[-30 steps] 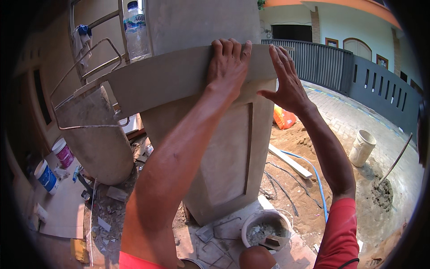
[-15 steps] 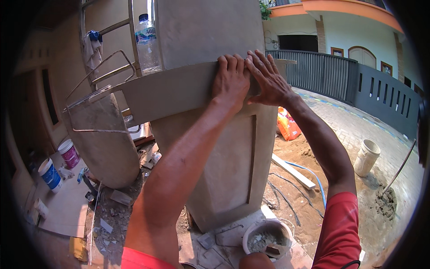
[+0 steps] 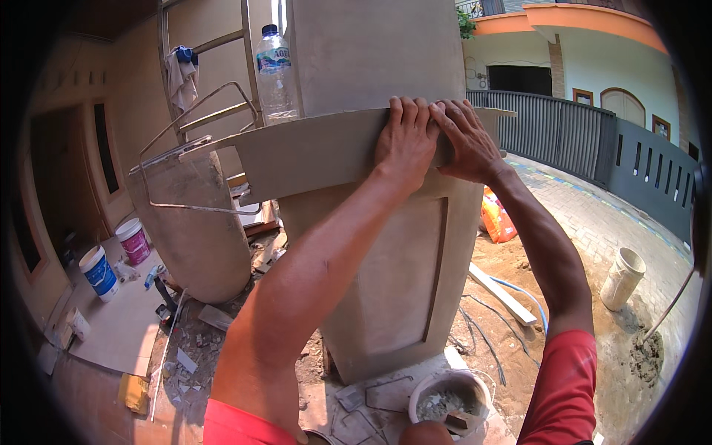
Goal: The person applies and smooths plaster on a concrete pillar using a trowel and a wooden float. They repeatedly scoop material from a bucket, apply it to the pillar surface, and smooth the edges and corners.
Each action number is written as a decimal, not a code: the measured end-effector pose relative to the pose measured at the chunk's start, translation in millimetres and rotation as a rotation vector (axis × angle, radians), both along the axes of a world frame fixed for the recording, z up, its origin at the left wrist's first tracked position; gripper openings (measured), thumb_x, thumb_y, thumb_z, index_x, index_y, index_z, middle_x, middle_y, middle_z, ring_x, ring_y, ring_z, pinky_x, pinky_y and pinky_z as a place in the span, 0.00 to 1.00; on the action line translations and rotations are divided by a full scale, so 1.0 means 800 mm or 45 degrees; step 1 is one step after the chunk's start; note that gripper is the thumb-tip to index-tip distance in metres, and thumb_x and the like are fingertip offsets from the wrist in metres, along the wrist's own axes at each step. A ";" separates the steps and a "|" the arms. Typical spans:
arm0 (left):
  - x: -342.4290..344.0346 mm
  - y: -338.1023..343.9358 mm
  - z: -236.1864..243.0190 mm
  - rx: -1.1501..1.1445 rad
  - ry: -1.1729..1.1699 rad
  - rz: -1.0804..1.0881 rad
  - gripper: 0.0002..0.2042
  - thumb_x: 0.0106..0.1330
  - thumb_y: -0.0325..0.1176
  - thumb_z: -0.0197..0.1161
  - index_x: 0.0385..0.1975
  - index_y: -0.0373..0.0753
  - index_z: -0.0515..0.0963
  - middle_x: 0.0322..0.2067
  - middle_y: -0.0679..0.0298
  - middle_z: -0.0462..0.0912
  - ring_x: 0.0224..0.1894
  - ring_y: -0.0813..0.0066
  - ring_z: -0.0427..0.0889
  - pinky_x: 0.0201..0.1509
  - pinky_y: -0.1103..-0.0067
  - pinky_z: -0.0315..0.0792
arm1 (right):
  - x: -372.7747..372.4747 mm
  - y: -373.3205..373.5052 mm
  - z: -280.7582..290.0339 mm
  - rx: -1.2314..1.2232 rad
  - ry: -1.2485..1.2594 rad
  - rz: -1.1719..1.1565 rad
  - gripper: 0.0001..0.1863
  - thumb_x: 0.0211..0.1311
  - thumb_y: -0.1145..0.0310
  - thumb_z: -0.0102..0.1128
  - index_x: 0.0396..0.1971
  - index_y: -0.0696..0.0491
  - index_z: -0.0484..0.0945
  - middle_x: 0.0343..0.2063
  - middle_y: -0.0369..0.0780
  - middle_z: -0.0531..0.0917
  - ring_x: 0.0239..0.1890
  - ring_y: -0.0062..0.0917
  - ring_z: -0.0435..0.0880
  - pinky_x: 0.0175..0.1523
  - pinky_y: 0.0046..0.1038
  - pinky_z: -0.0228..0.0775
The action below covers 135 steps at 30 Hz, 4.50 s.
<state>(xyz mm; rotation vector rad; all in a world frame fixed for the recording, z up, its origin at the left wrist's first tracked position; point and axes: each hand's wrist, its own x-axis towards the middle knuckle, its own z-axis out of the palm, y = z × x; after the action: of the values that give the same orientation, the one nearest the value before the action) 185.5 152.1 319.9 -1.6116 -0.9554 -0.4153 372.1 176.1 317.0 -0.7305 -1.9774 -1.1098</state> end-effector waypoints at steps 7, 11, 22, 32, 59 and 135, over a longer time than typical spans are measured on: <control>-0.076 -0.043 -0.006 -0.128 -0.082 -0.156 0.61 0.45 0.53 0.80 0.77 0.44 0.45 0.73 0.45 0.48 0.74 0.38 0.47 0.78 0.48 0.37 | 0.001 -0.001 -0.002 -0.024 -0.003 0.000 0.62 0.33 0.66 0.78 0.74 0.43 0.54 0.65 0.42 0.64 0.71 0.41 0.58 0.79 0.48 0.45; -0.109 -0.048 -0.009 -0.099 -0.111 -0.130 0.63 0.45 0.50 0.81 0.77 0.47 0.42 0.73 0.45 0.50 0.73 0.39 0.50 0.78 0.49 0.38 | 0.002 0.001 -0.003 -0.015 0.019 0.000 0.62 0.34 0.66 0.78 0.75 0.42 0.53 0.66 0.42 0.64 0.72 0.40 0.58 0.80 0.48 0.43; -0.104 -0.032 -0.013 0.124 -0.081 -0.069 0.61 0.44 0.44 0.80 0.77 0.44 0.45 0.60 0.48 0.63 0.64 0.49 0.62 0.77 0.51 0.40 | 0.002 0.001 -0.003 -0.028 0.024 -0.028 0.62 0.35 0.63 0.79 0.75 0.41 0.52 0.67 0.41 0.63 0.73 0.37 0.58 0.81 0.48 0.41; -0.104 -0.029 -0.012 0.133 -0.089 -0.106 0.53 0.47 0.41 0.75 0.75 0.38 0.52 0.58 0.49 0.66 0.64 0.50 0.63 0.77 0.53 0.37 | -0.051 -0.019 -0.022 -0.089 -0.035 -0.024 0.68 0.36 0.51 0.84 0.77 0.35 0.45 0.77 0.44 0.46 0.79 0.45 0.38 0.80 0.53 0.28; -0.100 -0.018 -0.019 0.293 -0.090 -0.020 0.39 0.61 0.45 0.65 0.69 0.31 0.63 0.59 0.52 0.69 0.66 0.51 0.63 0.77 0.51 0.34 | -0.109 -0.014 -0.006 0.101 -0.049 0.186 0.65 0.35 0.56 0.83 0.75 0.45 0.50 0.71 0.46 0.60 0.75 0.45 0.54 0.79 0.51 0.42; -0.253 -0.093 -0.125 -0.223 -1.966 -2.101 0.26 0.75 0.61 0.47 0.28 0.41 0.68 0.24 0.69 0.69 0.28 0.76 0.73 0.40 0.75 0.73 | -0.114 -0.018 0.001 0.040 -0.055 0.128 0.63 0.31 0.67 0.81 0.75 0.39 0.56 0.66 0.45 0.65 0.69 0.43 0.61 0.74 0.44 0.54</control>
<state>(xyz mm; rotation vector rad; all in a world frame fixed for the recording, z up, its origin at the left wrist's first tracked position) -16.8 77.6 220.2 -1.7401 -0.3043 -3.0102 280.6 161.5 318.0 -0.5885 -2.0057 -1.1020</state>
